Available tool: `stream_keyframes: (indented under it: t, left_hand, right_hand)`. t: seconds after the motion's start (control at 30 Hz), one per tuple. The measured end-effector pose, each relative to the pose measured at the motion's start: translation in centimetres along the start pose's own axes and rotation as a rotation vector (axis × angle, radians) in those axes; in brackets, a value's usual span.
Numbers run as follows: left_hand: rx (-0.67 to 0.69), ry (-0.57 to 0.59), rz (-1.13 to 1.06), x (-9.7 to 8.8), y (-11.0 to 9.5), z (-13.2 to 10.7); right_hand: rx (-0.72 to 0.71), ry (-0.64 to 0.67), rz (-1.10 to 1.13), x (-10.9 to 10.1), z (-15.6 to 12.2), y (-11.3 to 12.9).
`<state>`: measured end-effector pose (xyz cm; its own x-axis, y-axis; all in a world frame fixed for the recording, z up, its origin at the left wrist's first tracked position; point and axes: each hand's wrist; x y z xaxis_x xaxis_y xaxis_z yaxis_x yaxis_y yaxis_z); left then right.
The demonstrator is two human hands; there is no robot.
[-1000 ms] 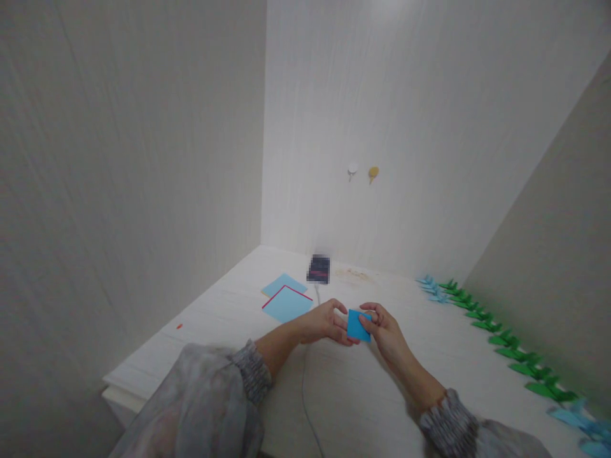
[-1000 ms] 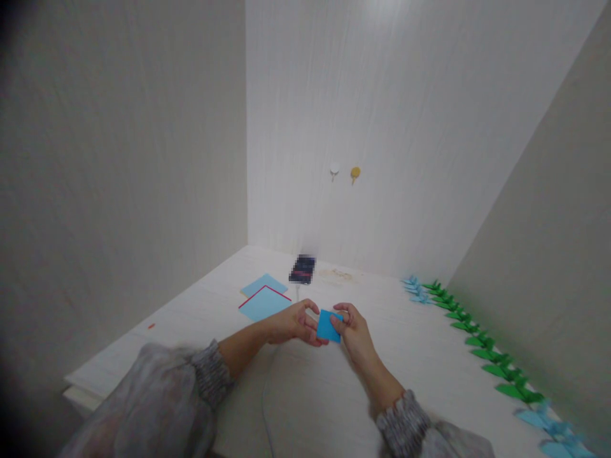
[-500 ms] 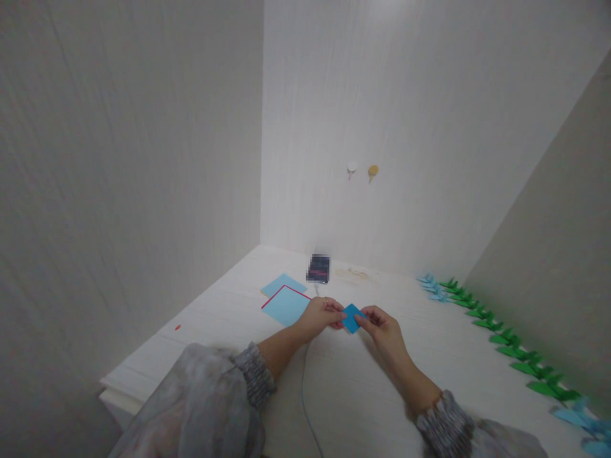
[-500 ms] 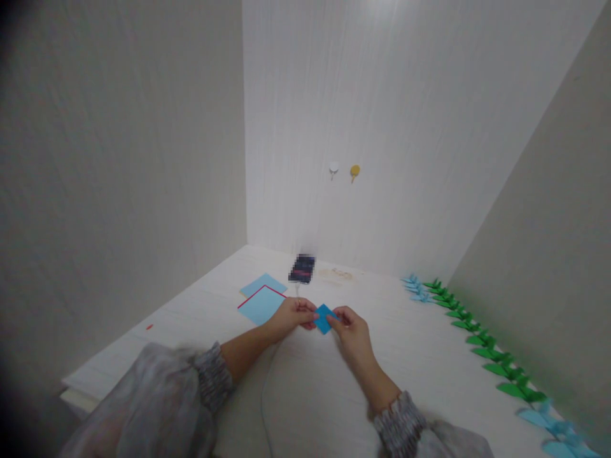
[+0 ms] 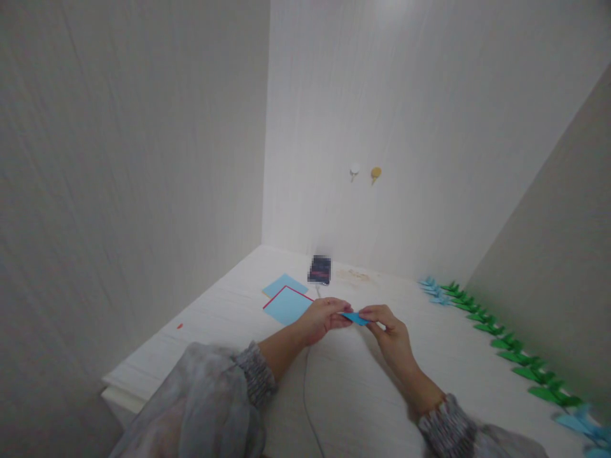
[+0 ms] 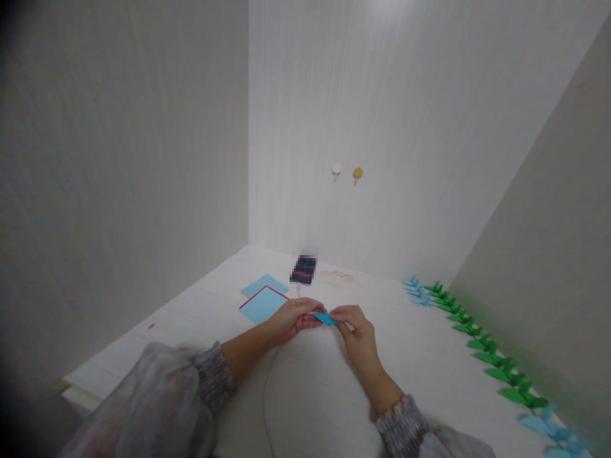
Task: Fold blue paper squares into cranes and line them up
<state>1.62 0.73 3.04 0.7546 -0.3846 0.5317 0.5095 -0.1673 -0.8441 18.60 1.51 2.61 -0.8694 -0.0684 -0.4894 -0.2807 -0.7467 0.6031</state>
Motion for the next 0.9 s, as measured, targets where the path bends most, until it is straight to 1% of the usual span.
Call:
stream_keyframes:
  t: [0.13,0.2,0.33,0.43,0.53,0.67,0.77,0.9]
  left_hand:
    - [-0.075,-0.014,0.002,-0.3,0.2,-0.1]
    - [-0.076,-0.022,0.024,-0.6,0.3,-0.1]
    - [-0.017,-0.039,0.058,-1.0,0.4,0.1]
    - [-0.003,-0.061,0.083,-1.1,0.5,0.3]
    - [-0.011,-0.064,0.093,-1.0,0.5,0.3]
    - [-0.019,-0.041,0.084,-0.7,0.3,0.2]
    - [-0.023,-0.021,0.081,-0.6,0.1,0.2]
    - [-0.001,-0.027,0.095,-0.8,0.2,0.3]
  right_hand:
    - [-0.097,0.12,-0.012,-0.1,0.0,0.0]
    - [-0.118,0.155,-0.017,-0.1,0.0,0.0]
    - [-0.089,0.2,-0.039,-0.3,0.1,0.5]
    - [-0.05,0.241,-0.008,-0.4,0.2,1.1]
    - [-0.016,0.259,0.052,-0.5,0.3,1.3]
    - [0.01,0.265,0.081,-0.6,0.3,0.9]
    - [0.044,0.243,0.119,-0.5,0.3,0.4]
    - [0.137,0.19,0.174,-0.1,0.2,-0.1]
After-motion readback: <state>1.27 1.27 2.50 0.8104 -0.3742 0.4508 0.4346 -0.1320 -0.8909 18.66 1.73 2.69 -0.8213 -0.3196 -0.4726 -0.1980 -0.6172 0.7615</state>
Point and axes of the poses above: each hand's wrist, its own z-axis towards the middle knuckle, its own x-axis out of the palm, y = z × x, and after that the axes turned 8 degrees about y, right-handed
